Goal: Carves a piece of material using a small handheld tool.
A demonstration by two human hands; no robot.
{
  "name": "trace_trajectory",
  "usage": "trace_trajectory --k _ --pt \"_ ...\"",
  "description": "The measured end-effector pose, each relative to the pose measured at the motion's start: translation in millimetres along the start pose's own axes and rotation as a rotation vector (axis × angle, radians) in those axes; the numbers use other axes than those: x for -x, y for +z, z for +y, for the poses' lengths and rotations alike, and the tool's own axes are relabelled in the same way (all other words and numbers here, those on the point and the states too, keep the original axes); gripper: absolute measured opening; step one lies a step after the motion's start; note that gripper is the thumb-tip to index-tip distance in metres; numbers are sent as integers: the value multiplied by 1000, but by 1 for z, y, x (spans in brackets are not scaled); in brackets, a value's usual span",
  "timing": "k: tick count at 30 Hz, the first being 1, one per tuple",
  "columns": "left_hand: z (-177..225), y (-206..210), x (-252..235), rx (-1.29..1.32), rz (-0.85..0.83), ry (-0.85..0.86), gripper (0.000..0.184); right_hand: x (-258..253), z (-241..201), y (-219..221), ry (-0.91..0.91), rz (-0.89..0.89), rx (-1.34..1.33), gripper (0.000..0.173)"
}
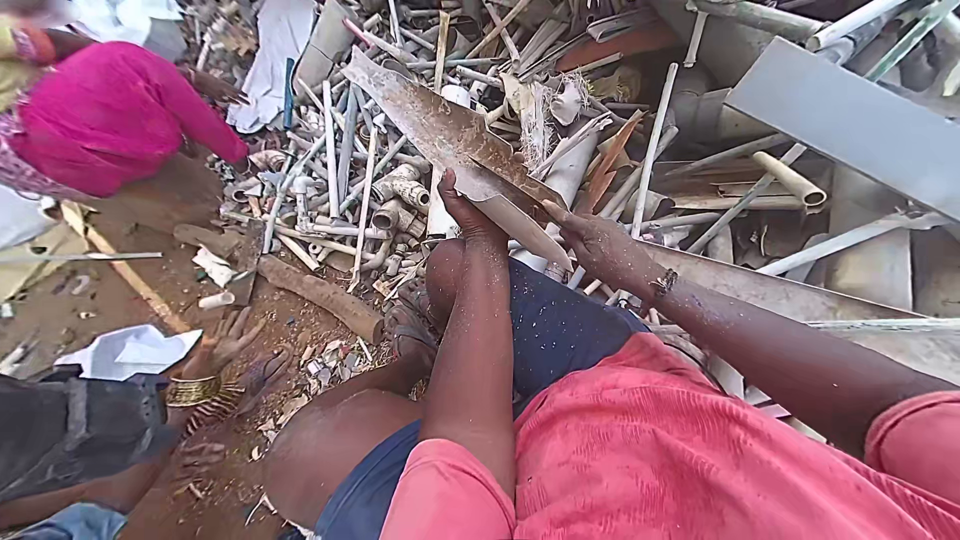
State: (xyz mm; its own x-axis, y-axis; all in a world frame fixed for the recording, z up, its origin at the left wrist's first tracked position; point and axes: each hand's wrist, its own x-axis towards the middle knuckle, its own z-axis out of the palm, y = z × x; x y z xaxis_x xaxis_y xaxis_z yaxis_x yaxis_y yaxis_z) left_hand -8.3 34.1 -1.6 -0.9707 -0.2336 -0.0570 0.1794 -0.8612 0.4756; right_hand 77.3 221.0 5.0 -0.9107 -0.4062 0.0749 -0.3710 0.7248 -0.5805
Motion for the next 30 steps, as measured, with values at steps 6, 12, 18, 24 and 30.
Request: trace_trajectory --k 6,12,18,24,30 --pt "-3 1 -2 -25 -1 99 39 -8 -2 -4 -15 3 47 43" --pt "-6 -5 -8 1 -37 26 52 -7 0 -2 -39 -22 54 40" --pt "0 -10 -18 13 53 94 50 27 8 -13 -81 -142 -35 37" --pt "-5 -16 -26 -60 74 338 30 49 25 -34 44 -25 249 53" --pt "5 -16 -27 -139 93 387 28 41 24 -16 -60 -61 61 47"
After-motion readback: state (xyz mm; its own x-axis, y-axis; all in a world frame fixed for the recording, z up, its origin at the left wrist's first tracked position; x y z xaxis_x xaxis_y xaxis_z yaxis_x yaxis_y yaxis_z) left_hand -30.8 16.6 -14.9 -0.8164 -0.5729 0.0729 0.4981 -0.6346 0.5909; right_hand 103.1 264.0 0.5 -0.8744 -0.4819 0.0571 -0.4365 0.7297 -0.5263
